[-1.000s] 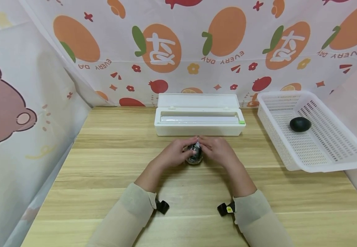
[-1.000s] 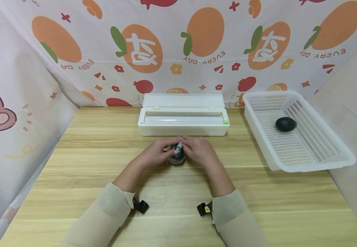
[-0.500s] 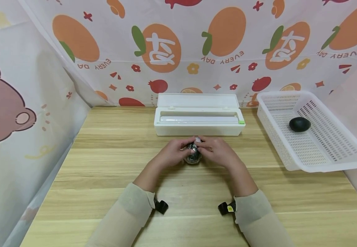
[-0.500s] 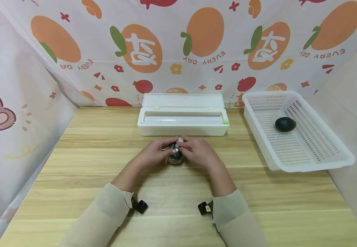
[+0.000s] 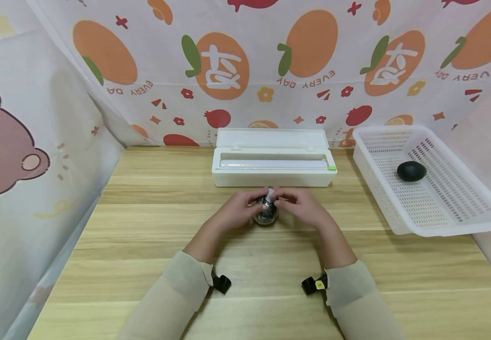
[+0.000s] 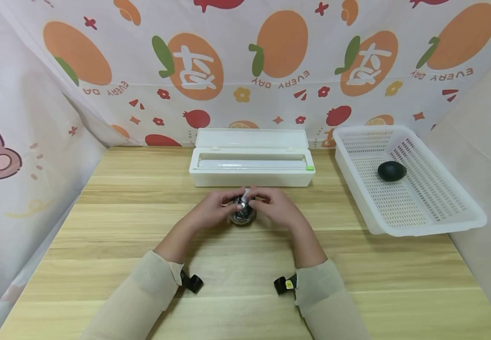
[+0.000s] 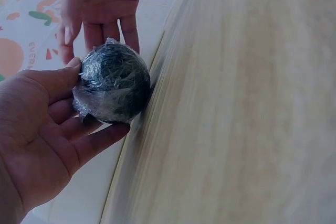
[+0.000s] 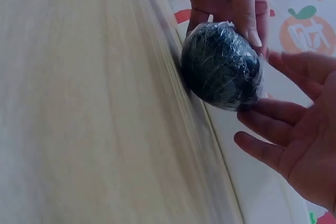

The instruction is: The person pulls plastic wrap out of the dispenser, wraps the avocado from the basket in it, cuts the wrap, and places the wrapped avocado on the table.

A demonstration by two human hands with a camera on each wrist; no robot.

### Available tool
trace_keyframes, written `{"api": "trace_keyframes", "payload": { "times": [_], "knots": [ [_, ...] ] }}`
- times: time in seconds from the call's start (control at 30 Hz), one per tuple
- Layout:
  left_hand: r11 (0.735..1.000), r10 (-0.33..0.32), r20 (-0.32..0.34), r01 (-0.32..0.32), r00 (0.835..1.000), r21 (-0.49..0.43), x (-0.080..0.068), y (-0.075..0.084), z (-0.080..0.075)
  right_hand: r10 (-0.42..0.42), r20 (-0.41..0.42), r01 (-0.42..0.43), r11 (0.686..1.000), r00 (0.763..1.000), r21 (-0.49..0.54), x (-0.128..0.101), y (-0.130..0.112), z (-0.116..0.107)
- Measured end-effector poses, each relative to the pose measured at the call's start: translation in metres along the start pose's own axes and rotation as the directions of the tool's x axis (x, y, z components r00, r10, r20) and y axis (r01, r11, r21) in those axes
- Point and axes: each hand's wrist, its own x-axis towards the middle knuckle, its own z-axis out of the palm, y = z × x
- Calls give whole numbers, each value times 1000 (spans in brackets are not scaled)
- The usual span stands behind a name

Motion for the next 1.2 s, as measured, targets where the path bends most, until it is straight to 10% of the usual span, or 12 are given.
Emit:
{"api": "trace_keyframes", "payload": {
  "times": [0.2,0.43,0.63,0.87,1.2],
  "knots": [
    [1000,-21,-8,21,1000,-19,0,3,2,95,-179,-91,995,979,27,6,3,8],
    [980,-194,-36,195,980,28,0,3,-5,153,-227,-163,986,962,-28,6,2,11],
    [951,-218,87,232,972,-206,-3,-4,-16,166,-228,-177,984,959,-28,6,2,10],
    [916,-269,62,275,961,-291,-1,-7,-12,168,-166,-183,980,972,-81,5,1,8],
    [972,-212,-93,199,973,-126,3,0,3,205,-150,-222,969,967,-112,7,-5,14]
  ]
}}
